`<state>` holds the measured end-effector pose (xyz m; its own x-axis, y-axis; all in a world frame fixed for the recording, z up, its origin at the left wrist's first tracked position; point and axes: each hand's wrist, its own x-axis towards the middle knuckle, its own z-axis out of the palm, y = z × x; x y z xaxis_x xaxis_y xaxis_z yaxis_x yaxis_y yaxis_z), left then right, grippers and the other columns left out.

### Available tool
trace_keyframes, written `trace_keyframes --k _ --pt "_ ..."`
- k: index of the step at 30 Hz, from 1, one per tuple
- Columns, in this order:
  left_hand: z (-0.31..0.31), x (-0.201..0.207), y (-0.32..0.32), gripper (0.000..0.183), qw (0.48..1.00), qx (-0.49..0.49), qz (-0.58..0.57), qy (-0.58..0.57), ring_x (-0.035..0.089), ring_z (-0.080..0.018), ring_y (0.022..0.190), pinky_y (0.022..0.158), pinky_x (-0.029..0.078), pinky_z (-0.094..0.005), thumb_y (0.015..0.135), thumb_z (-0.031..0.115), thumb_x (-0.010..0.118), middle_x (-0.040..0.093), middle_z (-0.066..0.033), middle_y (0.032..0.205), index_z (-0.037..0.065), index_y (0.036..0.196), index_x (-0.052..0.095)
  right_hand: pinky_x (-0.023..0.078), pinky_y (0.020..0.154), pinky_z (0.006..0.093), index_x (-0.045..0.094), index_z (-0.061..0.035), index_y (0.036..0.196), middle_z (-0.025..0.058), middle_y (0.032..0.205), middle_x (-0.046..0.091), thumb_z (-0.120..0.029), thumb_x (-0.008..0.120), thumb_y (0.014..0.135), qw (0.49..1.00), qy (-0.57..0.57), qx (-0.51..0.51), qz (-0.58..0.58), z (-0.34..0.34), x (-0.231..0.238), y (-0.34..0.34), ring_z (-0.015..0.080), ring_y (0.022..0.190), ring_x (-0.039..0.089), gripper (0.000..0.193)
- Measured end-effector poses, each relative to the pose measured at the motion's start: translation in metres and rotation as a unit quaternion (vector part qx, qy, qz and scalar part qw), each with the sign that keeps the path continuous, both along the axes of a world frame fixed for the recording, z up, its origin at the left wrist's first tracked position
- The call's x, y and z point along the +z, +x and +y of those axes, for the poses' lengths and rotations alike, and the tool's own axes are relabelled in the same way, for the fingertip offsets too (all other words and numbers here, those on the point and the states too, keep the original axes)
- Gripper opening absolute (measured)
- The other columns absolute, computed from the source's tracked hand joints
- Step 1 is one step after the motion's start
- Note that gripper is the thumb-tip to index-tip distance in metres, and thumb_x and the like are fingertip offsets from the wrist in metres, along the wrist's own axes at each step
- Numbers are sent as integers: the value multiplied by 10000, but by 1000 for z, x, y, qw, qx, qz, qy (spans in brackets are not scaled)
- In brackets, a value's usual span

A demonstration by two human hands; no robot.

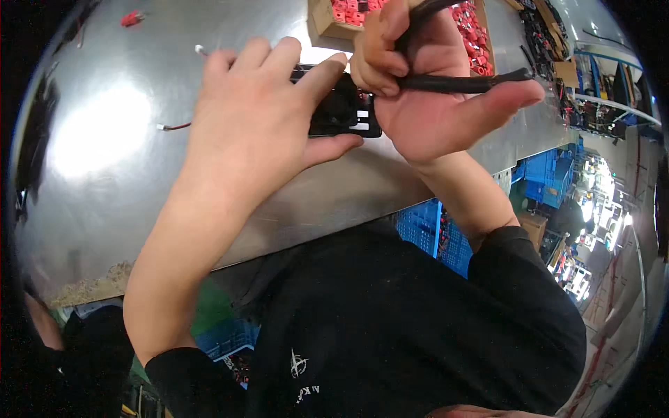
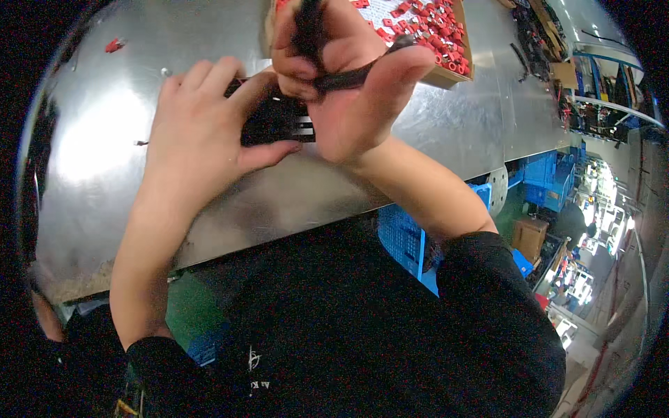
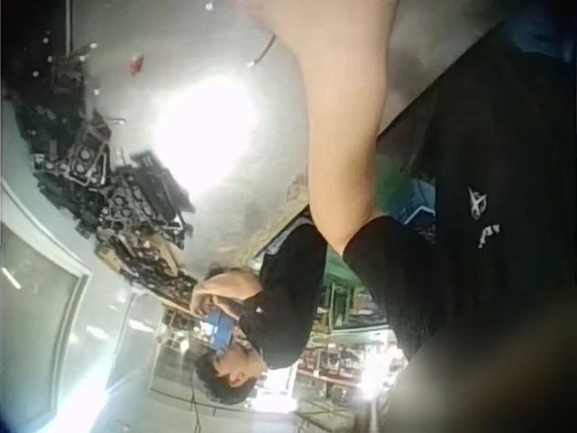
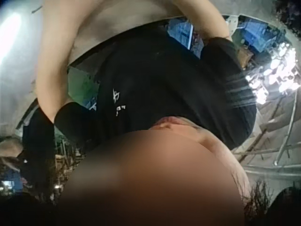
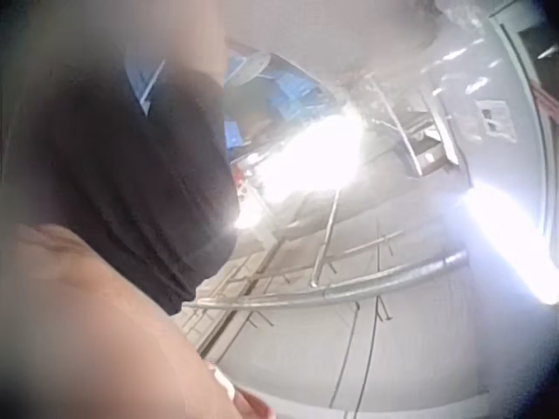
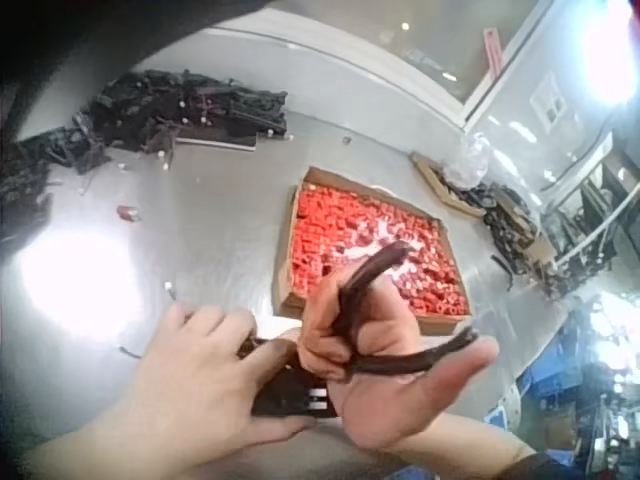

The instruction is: Assembling electronic cooling fans by attaching wires and components at a factory workbench.

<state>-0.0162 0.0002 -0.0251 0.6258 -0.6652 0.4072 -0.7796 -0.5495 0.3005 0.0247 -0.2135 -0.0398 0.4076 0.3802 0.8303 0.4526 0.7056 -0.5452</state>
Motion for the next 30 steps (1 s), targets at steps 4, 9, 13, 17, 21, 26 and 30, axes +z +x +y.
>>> trace_keyframes --k 4,9,13,17,21,26,30 --pt "3 -3 3 797 998 24 60 23 624 -323 1004 865 446 -452 602 567 906 616 -78 1028 127 1224 672 304 596 259 518 -12 1063 23 794 445 -1187 301 564 997 -46 42 42 2 15 3 97 632 354 1295" --pt "3 -10 15 804 998 -25 53 13 628 -334 955 840 440 -452 588 561 902 613 -89 1006 108 1204 652 297 565 259 518 -54 936 -9 692 438 -1190 329 543 893 21 -138 427 15 27 -63 99 583 360 1217" --pt "5 -6 21 802 998 -53 15 -10 624 -339 951 843 440 -453 576 549 902 613 -97 1003 100 1189 645 296 551 258 518 -67 876 -22 640 428 -1187 356 537 831 49 -116 542 13 37 -63 101 560 374 1181" --pt "7 -9 37 794 996 -87 26 1 621 -346 968 855 441 -458 583 528 906 612 -104 1002 91 1190 642 296 536 265 504 -71 834 -28 618 414 -1184 370 525 837 62 -75 538 14 33 -55 106 546 371 1163" --pt "7 -3 53 816 988 -143 34 41 633 -356 1040 890 449 -451 571 474 927 631 -111 1059 85 1228 640 296 542 265 509 -70 819 -31 615 407 -1190 352 515 858 -11 -79 508 9 31 -53 113 545 376 1171" --pt "7 -11 71 842 978 -208 0 3 644 -356 1148 953 458 -436 560 433 947 666 -113 1192 100 1272 645 290 555 263 497 -61 805 -34 629 400 -1207 264 504 860 -85 -93 495 7 34 -50 112 558 368 1208" --pt "0 14 82 768 965 -247 46 72 650 -332 1085 914 465 -437 618 494 914 670 -98 1119 85 1214 653 281 552 251 506 -67 789 -45 612 381 -1213 181 507 870 -65 -48 486 5 37 -49 95 561 362 1224"
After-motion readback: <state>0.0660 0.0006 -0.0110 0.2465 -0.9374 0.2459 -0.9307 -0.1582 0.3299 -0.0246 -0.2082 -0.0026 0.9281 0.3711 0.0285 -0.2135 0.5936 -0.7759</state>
